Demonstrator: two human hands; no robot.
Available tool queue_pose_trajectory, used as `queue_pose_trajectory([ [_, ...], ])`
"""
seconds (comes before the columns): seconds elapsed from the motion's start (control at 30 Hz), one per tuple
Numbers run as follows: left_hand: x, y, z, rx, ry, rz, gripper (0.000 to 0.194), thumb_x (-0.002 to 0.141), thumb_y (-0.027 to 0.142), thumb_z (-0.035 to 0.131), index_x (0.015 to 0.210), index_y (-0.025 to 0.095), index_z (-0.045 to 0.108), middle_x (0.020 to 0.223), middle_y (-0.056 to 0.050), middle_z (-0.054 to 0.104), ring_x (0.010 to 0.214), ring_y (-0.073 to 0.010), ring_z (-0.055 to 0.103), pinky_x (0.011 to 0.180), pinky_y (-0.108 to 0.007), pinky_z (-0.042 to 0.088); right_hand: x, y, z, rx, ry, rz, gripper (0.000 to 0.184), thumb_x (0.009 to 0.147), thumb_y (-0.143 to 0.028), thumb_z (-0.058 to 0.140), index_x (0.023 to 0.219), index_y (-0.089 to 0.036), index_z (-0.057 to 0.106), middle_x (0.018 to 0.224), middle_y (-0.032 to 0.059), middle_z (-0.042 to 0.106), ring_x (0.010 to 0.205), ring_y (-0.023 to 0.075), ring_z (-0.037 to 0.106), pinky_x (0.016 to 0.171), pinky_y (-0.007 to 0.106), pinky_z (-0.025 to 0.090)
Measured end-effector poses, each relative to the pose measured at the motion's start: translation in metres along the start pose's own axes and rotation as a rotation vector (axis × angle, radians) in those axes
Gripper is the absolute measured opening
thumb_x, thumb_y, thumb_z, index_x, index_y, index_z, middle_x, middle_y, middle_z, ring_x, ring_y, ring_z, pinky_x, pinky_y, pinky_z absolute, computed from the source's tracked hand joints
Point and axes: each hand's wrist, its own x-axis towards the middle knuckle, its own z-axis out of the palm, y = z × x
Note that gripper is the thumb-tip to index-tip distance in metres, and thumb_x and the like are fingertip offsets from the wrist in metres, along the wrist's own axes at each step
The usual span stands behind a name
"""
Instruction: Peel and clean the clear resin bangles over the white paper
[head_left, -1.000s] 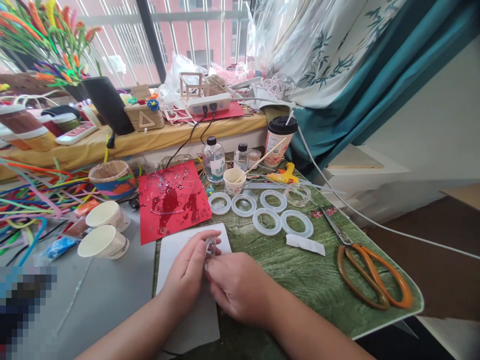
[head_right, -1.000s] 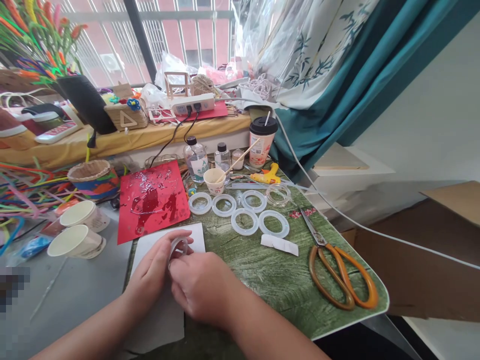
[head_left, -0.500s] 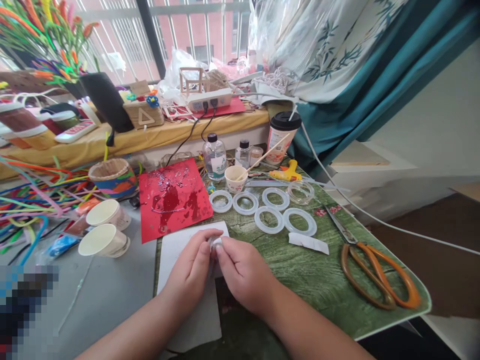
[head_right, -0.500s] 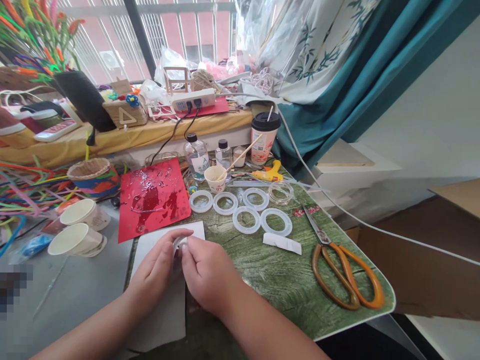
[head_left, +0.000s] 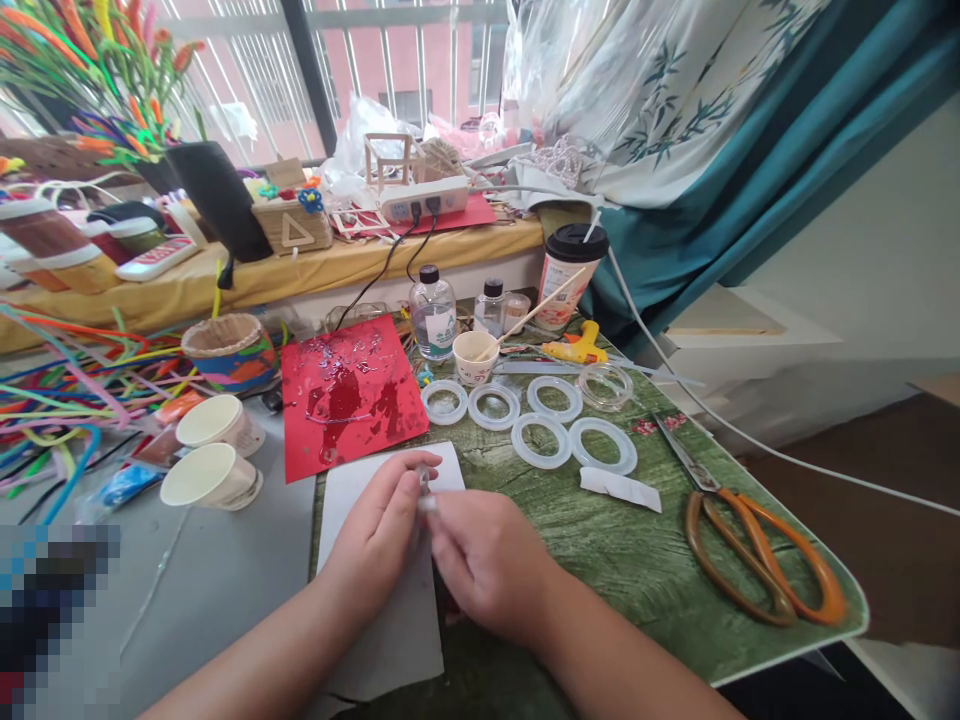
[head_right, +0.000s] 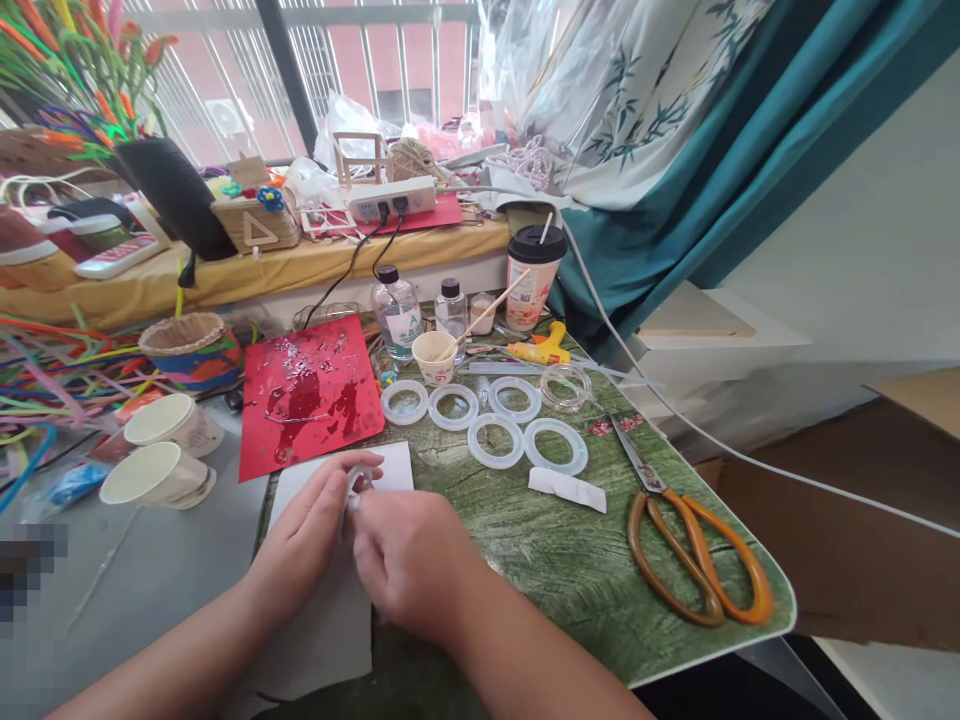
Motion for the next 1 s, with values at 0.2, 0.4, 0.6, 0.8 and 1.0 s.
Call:
queue_pose_trajectory([
  [0.2, 0.0012, 0.0020, -0.0003, -0.016, 0.009, -0.041, 0.046, 0.105, 0.058, 0.043, 0.119, 0.021, 0.067, 0.109, -0.009, 0.072, 0.093, -0.0249, 0.067, 0.085, -0.037, 0.054, 0.0011, 0.0030, 0.0019, 0.009, -0.105, -0.121, 0.019, 0.098, -0.019, 0.046, 0.079, -0.024, 0.045, 0.075, 0.0022, 0.062, 0.067, 0.0182, 0.052, 0.063, 0.031, 0.033],
  [0.4, -0.0016, 0.0006, 0.0025, -0.030, -0.001, 0.035, 0.041, 0.105, 0.055, 0.047, 0.116, 0.023, 0.071, 0.112, -0.008, 0.073, 0.102, -0.0251, 0.066, 0.095, -0.038, 0.052, 0.0006, 0.0041, 0.0047, 0.049, -0.058, 0.025, 0.020, 0.101, -0.020, 0.043, 0.082, -0.023, 0.048, 0.075, 0.0026, 0.063, 0.065, 0.0178, 0.053, 0.062, 0.030, 0.035],
  [0.6, -0.0015, -0.0007, 0.0012, -0.095, 0.038, -0.033, 0.044, 0.105, 0.056, 0.047, 0.119, 0.022, 0.070, 0.106, -0.008, 0.073, 0.091, -0.0244, 0.068, 0.081, -0.036, 0.056, -0.0022, 0.0020, 0.0031, -0.010, -0.055, -0.022, 0.024, 0.102, -0.020, 0.042, 0.079, -0.023, 0.046, 0.071, 0.0015, 0.061, 0.062, 0.0171, 0.052, 0.060, 0.031, 0.033],
  [0.8, -0.0001, -0.0027, 0.0040, -0.080, 0.014, -0.021, 0.043, 0.105, 0.055, 0.048, 0.115, 0.022, 0.073, 0.108, -0.008, 0.075, 0.097, -0.0255, 0.068, 0.093, -0.040, 0.055, 0.0013, 0.0021, 0.0025, -0.043, -0.214, -0.133, 0.012, 0.098, -0.015, 0.048, 0.095, -0.019, 0.059, 0.089, 0.0088, 0.071, 0.078, 0.0224, 0.062, 0.070, 0.032, 0.044],
  [1.0, -0.0004, -0.0024, 0.0026, -0.089, 0.010, 0.017, 0.055, 0.107, 0.061, 0.040, 0.128, 0.022, 0.072, 0.118, -0.010, 0.077, 0.106, -0.0275, 0.071, 0.102, -0.044, 0.054, 0.0004, -0.0005, 0.0071, 0.163, -0.081, 0.087, 0.024, 0.102, -0.022, 0.044, 0.078, -0.023, 0.047, 0.074, 0.0018, 0.060, 0.064, 0.0171, 0.053, 0.062, 0.030, 0.040],
])
